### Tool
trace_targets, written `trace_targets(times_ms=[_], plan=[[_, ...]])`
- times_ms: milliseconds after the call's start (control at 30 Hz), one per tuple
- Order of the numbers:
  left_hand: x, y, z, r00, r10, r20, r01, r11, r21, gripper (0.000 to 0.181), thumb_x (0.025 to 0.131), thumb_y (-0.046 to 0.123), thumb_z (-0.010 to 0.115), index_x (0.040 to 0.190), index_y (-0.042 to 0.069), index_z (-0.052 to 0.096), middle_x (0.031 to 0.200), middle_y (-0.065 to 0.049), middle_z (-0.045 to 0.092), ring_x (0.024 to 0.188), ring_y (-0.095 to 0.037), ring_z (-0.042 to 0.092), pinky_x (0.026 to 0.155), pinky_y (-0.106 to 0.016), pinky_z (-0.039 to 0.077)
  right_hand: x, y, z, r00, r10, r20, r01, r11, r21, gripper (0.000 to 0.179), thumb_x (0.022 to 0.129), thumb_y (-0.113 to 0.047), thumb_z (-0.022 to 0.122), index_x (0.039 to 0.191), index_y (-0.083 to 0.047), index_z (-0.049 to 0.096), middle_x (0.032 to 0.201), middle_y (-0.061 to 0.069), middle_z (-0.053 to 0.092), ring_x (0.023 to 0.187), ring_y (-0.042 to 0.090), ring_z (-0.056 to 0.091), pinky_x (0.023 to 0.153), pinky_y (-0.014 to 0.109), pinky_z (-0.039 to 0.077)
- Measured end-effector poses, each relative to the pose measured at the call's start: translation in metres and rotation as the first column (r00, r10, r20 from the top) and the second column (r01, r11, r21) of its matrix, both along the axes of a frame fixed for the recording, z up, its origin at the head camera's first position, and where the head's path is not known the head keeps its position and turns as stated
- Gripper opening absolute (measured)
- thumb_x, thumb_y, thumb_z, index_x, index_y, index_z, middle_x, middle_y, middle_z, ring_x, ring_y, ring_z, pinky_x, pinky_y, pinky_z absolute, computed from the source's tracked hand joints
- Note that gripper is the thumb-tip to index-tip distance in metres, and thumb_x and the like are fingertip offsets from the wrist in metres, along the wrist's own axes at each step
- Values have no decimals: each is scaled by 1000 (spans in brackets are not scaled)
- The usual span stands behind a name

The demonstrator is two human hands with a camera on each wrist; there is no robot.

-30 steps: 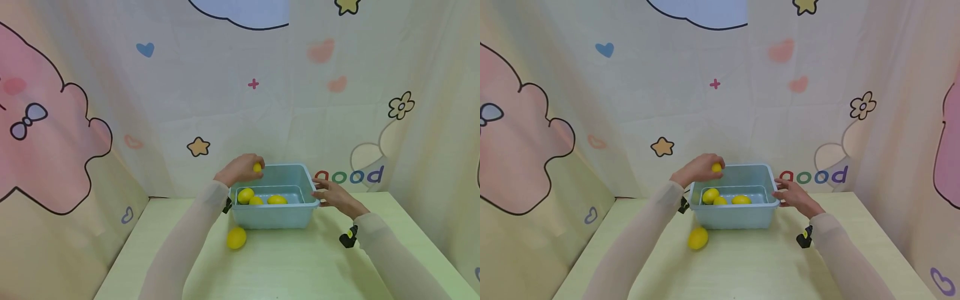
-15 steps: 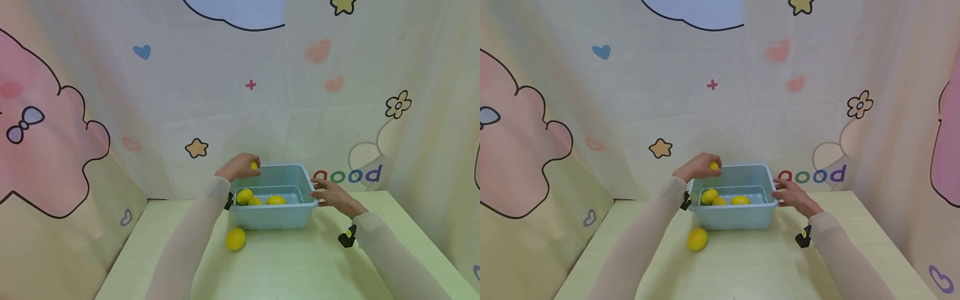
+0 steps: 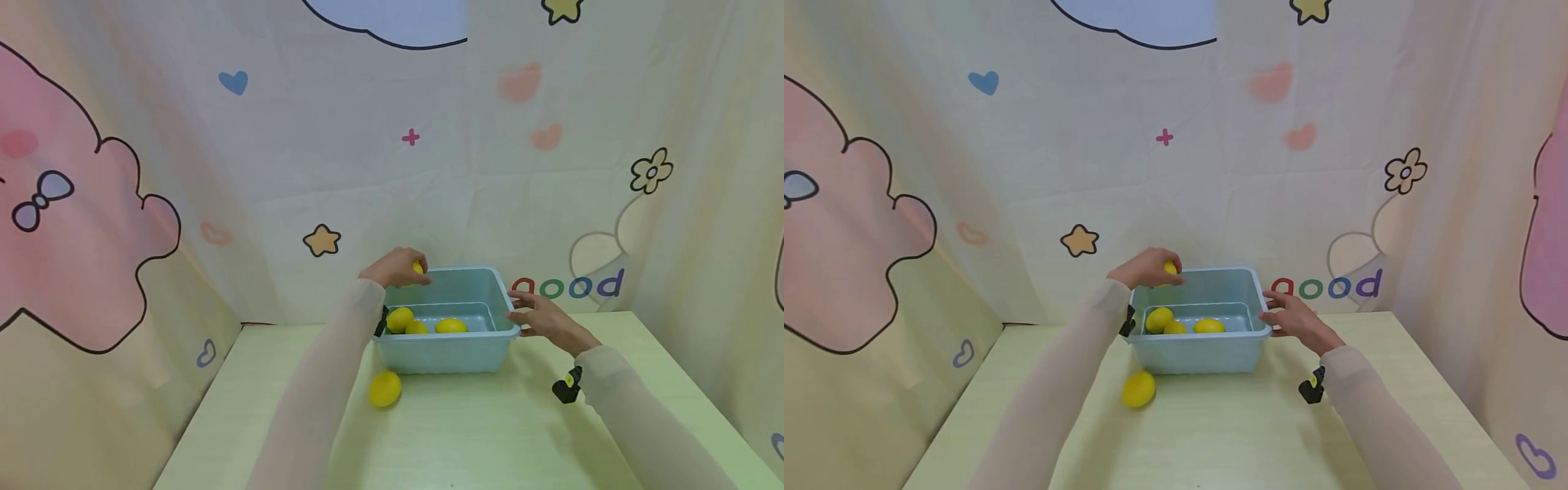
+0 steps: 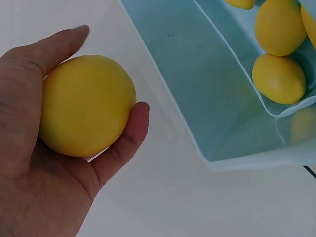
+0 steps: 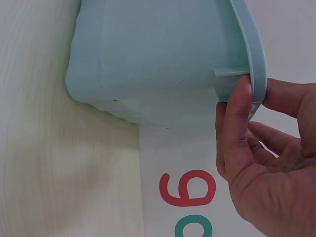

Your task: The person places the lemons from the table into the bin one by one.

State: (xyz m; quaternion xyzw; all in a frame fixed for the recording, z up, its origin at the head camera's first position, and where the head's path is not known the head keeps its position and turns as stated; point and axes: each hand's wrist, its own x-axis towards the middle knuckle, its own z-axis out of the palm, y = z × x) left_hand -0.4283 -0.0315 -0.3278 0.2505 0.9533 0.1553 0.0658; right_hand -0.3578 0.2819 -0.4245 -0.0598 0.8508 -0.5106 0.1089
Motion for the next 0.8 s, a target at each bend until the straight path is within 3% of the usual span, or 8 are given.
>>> trace_targets(times_ms=[267, 600, 800], plan=[[-4, 5, -8, 997, 37, 68, -37, 999, 6, 28, 90, 32, 66, 117, 23, 64, 128, 1, 59, 87, -18, 60, 69, -27, 54, 0, 1, 0, 1000, 5, -1, -5, 1000, -10, 73, 96, -20, 61, 156, -5, 22, 149, 28, 34, 125, 44, 52, 95, 46, 55], [-3, 11, -11, 998, 26, 52, -25, 999, -21, 32, 89, 30, 67, 120, 23, 65, 138, 1, 56, 114, -20, 52, 96, -38, 51, -1, 1, 1, 1000, 16, -4, -16, 1000, -16, 73, 97, -19, 60, 156, -5, 20, 149, 29, 34, 123, 41, 54, 94, 43, 56], [-1, 15, -13, 998, 27, 59, -27, 1000, -5, 36, 87, 25, 68, 123, 23, 64, 139, 1, 55, 116, -20, 52, 97, -36, 51, 0, 1, 1, 1000, 12, -3, -12, 1000, -23, 72, 97, -18, 61, 156, -5, 21, 148, 28, 35, 120, 39, 56, 92, 41, 57]])
